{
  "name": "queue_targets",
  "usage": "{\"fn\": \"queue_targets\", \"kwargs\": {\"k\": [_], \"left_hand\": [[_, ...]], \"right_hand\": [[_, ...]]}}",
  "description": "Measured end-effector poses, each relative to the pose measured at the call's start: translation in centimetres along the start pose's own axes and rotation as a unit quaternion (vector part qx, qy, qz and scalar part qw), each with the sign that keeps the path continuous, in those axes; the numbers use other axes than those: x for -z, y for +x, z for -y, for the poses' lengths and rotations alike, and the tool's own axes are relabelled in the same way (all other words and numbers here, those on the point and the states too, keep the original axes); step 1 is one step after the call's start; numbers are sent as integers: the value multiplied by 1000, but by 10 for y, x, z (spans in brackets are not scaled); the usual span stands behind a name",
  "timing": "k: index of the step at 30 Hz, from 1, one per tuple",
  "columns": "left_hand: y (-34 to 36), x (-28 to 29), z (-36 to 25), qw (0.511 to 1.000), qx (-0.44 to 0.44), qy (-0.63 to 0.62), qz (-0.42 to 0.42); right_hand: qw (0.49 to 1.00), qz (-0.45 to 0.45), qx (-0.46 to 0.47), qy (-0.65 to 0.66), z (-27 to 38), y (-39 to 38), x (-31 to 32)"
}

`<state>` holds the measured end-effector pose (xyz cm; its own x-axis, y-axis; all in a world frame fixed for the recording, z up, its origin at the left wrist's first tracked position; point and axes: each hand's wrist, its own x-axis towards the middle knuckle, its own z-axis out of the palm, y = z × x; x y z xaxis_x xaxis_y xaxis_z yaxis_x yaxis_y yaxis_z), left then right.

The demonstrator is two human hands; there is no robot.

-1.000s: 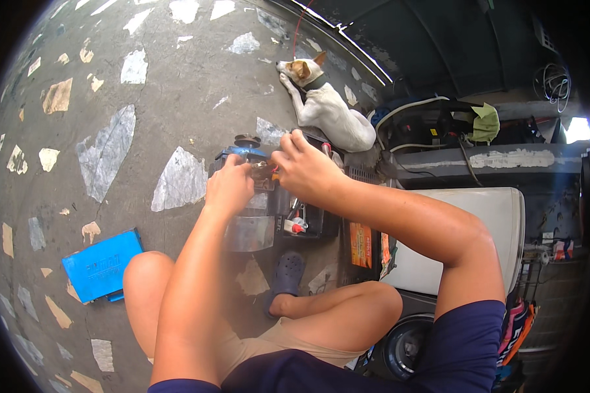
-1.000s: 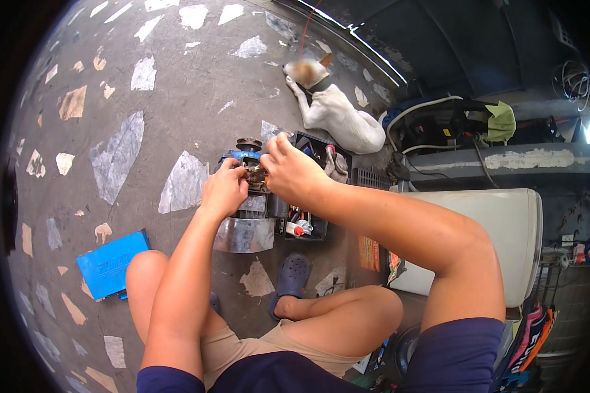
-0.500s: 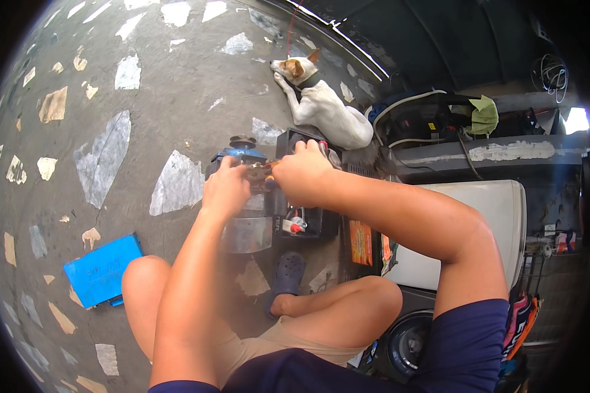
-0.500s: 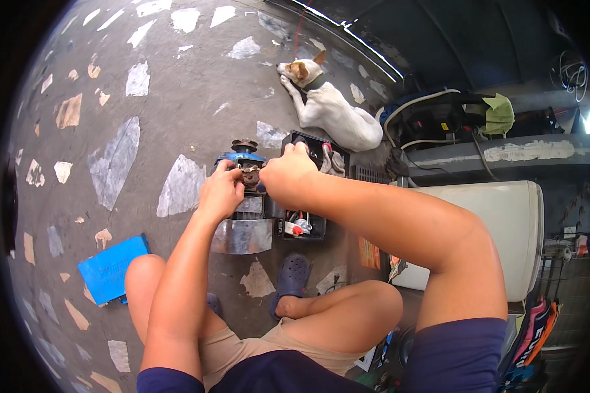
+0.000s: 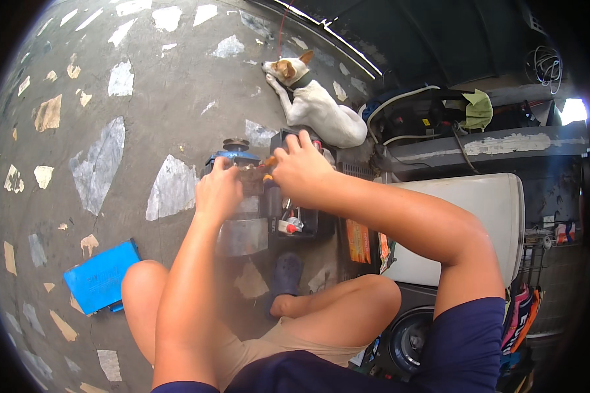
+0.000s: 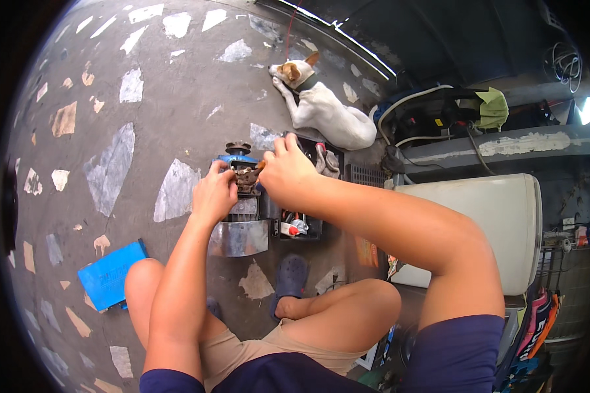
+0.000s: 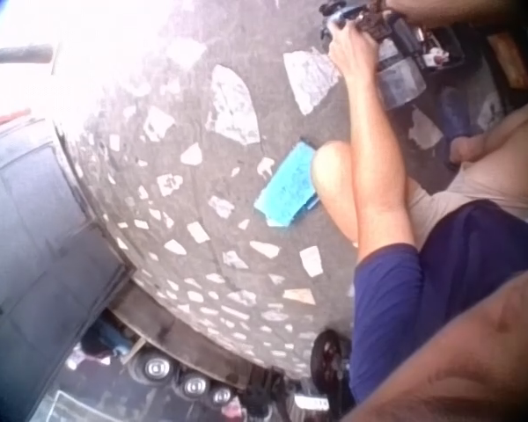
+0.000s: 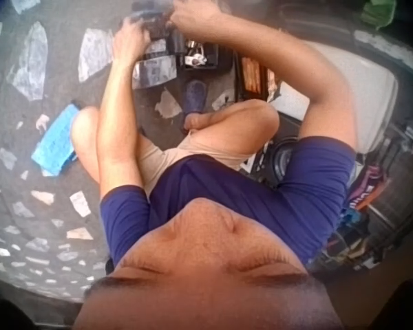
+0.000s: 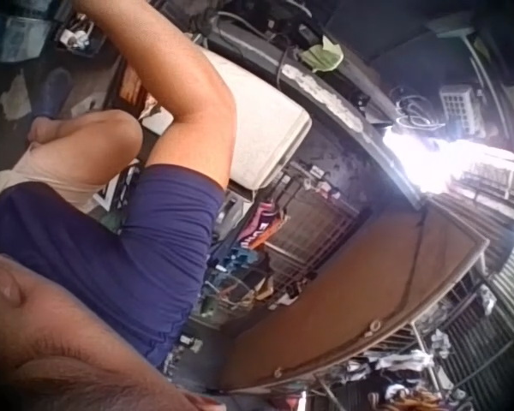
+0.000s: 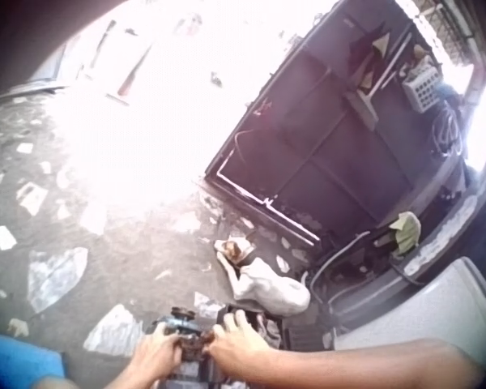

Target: Repairing an electric motor by stripping and connecting wires.

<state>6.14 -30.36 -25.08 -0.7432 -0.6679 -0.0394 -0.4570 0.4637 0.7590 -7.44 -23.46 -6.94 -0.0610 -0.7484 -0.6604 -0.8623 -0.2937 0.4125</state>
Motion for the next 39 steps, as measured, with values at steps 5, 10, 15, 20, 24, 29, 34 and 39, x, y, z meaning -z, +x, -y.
{"fn": "queue_targets", "kwargs": {"k": [5, 10, 15, 20, 24, 29, 34, 39], "left_hand": [[3, -4, 2, 998, -34, 14, -47], [4, -4, 2, 996, -28, -4, -80], [4, -5, -1, 998, -17, 9, -64], [5, -3, -1, 999, -14, -9, -37], [5, -4, -1, 999, -17, -22, -47], [8, -7, 0, 998, -29, -16, -54], [10, -7, 4, 998, -20, -21, -49], [8, -5, 1, 997, -31, -23, -62]], "right_hand": [[983, -146, 54, -97, 5, 2, -12], [984, -119, 58, -115, 10, 4, -8], [988, -80, 53, -119, 15, 9, -1], [998, 63, 22, 5, 12, 17, 16], [986, 116, -22, 115, 7, 19, 18], [923, 173, -144, 314, 4, 19, 16], [900, 206, -84, 375, -6, 28, 8], [997, -7, -40, 67, -2, -4, -8]]}}
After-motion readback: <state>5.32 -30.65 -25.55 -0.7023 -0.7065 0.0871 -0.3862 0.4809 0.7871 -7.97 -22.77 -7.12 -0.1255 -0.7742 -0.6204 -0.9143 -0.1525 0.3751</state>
